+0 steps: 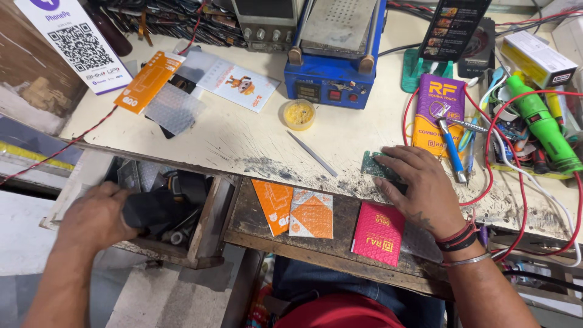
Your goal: The person works at a cluttered repair bench, first handling a small circuit board, then picking up a smartphone and removing its back cover. They use a screwdriver to unscrew and pry inside the opened phone, working on its internal components with both hands.
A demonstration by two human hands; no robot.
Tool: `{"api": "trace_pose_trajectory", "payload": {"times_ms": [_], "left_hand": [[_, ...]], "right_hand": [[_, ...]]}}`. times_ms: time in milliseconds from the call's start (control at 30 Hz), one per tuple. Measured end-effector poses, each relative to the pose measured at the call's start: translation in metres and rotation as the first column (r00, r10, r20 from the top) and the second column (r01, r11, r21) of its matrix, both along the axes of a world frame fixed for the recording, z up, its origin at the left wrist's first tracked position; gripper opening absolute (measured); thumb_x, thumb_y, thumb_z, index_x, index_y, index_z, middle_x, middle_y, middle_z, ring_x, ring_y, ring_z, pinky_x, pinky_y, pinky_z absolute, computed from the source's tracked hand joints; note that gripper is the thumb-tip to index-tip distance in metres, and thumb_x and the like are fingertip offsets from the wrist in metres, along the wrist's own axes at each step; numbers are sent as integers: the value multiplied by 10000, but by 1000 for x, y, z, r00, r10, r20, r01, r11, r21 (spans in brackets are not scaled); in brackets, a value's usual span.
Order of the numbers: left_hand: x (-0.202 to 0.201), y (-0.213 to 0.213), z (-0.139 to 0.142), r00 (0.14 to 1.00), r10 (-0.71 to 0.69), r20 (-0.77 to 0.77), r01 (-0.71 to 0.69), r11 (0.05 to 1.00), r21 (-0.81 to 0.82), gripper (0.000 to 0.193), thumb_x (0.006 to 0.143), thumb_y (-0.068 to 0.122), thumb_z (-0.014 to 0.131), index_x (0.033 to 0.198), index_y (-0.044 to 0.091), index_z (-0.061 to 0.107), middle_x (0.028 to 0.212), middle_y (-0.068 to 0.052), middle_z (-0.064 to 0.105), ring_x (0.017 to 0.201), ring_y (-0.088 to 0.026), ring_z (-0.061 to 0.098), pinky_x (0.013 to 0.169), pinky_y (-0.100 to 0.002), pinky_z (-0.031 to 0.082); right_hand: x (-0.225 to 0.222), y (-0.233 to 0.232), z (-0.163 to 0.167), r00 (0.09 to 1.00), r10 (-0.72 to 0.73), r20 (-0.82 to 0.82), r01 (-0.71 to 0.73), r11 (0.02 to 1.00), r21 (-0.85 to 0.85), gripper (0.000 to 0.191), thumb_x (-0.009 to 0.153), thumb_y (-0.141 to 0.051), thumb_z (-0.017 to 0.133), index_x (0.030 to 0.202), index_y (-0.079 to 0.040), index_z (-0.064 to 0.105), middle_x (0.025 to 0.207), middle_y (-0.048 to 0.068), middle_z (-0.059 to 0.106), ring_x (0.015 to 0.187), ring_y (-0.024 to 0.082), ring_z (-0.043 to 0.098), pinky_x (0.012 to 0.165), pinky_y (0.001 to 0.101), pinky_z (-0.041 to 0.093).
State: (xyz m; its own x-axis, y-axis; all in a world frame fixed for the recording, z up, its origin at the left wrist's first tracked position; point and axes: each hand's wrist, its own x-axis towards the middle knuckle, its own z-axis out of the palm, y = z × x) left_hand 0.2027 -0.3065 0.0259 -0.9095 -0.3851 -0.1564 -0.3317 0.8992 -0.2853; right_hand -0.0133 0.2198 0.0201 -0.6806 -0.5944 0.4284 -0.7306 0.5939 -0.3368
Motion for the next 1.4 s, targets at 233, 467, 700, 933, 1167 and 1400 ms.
{"api": "trace_pose_trajectory", "payload": {"times_ms": [233, 467, 700, 933, 1167, 1400], "left_hand": [[36, 11, 31, 958, 115, -261, -111, 993, 31, 777, 543, 418, 904, 1258, 191, 705, 1181, -88, 726, 1128, -304, 682, 1037, -408, 551], [36, 63, 33, 860, 84, -503, 131, 917, 377, 927, 445, 421, 946, 1289, 135, 691, 1193, -121, 715, 1061, -298, 694, 959, -408, 543], [-21, 140, -7, 903, 63, -425, 430, -133, 893, 940, 674, 433, 849, 1410, -53, 522, 1239, -154, 664, 1148, -250, 634, 1021, -407, 470], [-97, 254, -46, 899, -357, -255, -180, -831, 527, 938, 963, 611, 616, 1588, -46, 373, 1258, -155, 606, 1092, -204, 612, 976, -382, 497], [-148, 338, -64, 901, -369, -227, -302, -911, 281, 811, 1056, 605, 487, 1544, -35, 391, 1344, -229, 606, 1147, -247, 650, 1021, -404, 533], [-133, 366, -100, 935, -341, -94, -329, -936, 124, 813, 1035, 652, 468, 1514, -3, 420, 1256, -187, 611, 1106, -238, 650, 991, -420, 546]], "right_hand": [[-3, -3, 1, 1000, -8, 0, 8, 1000, 23, 392, 856, -304, 732, 1194, -106, 724, 1257, 87, 703, 1214, 312, 608, 1068, 465, 440], [-30, -18, 3, 982, -48, -184, 95, 962, 256, 356, 845, -262, 698, 1190, -181, 733, 1237, 21, 719, 1174, 249, 633, 1068, 511, 406], [-17, -28, 15, 996, -53, -72, 48, 997, -60, 315, 941, -282, 677, 1218, -137, 719, 1341, 95, 673, 1209, 314, 615, 1044, 458, 471], [43, -4, 9, 589, 612, 527, -69, 688, -722, 537, 1030, -271, 634, 1473, -3, 495, 1378, 127, 637, 1287, 223, 606, 1093, 364, 472], [26, 12, -8, 616, 392, 683, 415, 576, -705, 391, 987, -239, 671, 1271, 23, 611, 1047, 94, 722, 894, 153, 681, 770, 319, 571], [28, 14, -33, 639, 383, 668, 508, 442, -739, 377, 964, -216, 710, 1240, 10, 588, 1015, 85, 713, 863, 140, 682, 763, 282, 582]]}}
